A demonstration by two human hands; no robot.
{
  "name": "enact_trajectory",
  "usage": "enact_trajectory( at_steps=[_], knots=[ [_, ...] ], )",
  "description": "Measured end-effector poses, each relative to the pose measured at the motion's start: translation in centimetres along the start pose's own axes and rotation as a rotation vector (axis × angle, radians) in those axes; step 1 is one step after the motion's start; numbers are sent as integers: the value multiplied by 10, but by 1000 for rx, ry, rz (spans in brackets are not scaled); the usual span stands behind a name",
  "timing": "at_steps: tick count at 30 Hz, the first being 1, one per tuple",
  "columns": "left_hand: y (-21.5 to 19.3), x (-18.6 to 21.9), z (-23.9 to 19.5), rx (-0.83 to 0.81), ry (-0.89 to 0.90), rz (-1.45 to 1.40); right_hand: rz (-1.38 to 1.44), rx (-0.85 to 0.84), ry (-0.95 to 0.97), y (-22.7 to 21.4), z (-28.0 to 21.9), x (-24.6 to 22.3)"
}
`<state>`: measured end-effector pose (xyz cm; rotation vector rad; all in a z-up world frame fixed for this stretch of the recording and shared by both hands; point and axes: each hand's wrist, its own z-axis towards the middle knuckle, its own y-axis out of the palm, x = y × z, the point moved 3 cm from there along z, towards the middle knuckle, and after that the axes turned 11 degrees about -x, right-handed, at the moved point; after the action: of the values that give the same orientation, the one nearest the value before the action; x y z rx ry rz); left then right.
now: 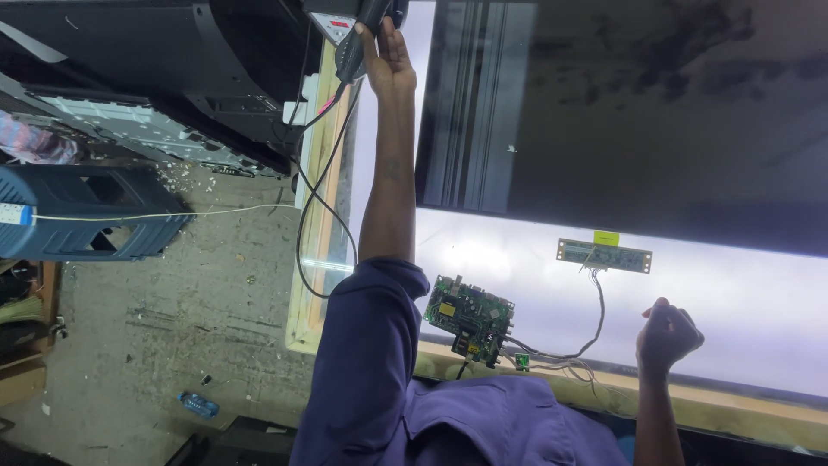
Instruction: The person works on a circuit board attached to a large screen, using a heat gun to apply heat to the board. They then handle a small electronic component and connect wires to the circuit board.
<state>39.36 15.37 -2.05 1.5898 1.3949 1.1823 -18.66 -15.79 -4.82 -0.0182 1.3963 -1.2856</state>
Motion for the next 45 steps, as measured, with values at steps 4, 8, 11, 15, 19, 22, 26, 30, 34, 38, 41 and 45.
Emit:
enact_trajectory(
  at_steps=[4,8,11,15,19,22,26,30,34,38,41,45],
  knots=[
    [-7,-20,20,19,44,-26,7,-12,-1,2,4,-4],
    [-5,-32,27,43,115,12,-7,-28,19,2,6,-11],
    [7,-40,21,122,75,58,2,-20,-6,4,8,-14],
    [4,-52,25,156,77,104,33,-14,31,5,10,-20],
    [-9,-56,5,172,17,44,11,-13,31,2,11,-21],
    [-32,-57,-6,89,-29,39,7,-16,46,-2,12,-25],
    [-21,-36,-94,-62,-208,248,48,10,-17,-5,9,-16],
    [-24,10,-197,-359,-248,549,-6,-1,-21,-7,7,-3],
    [-23,67,-317,-474,-300,1097,-24,-3,16,-7,12,3],
    [-71,111,-406,-260,-204,1537,48,7,22,-6,16,8],
    [-105,121,-470,-8,-226,1733,181,-3,40,-11,15,-1],
    [-145,112,-524,4,-151,1792,183,7,33,-5,19,-1]
  ],
)
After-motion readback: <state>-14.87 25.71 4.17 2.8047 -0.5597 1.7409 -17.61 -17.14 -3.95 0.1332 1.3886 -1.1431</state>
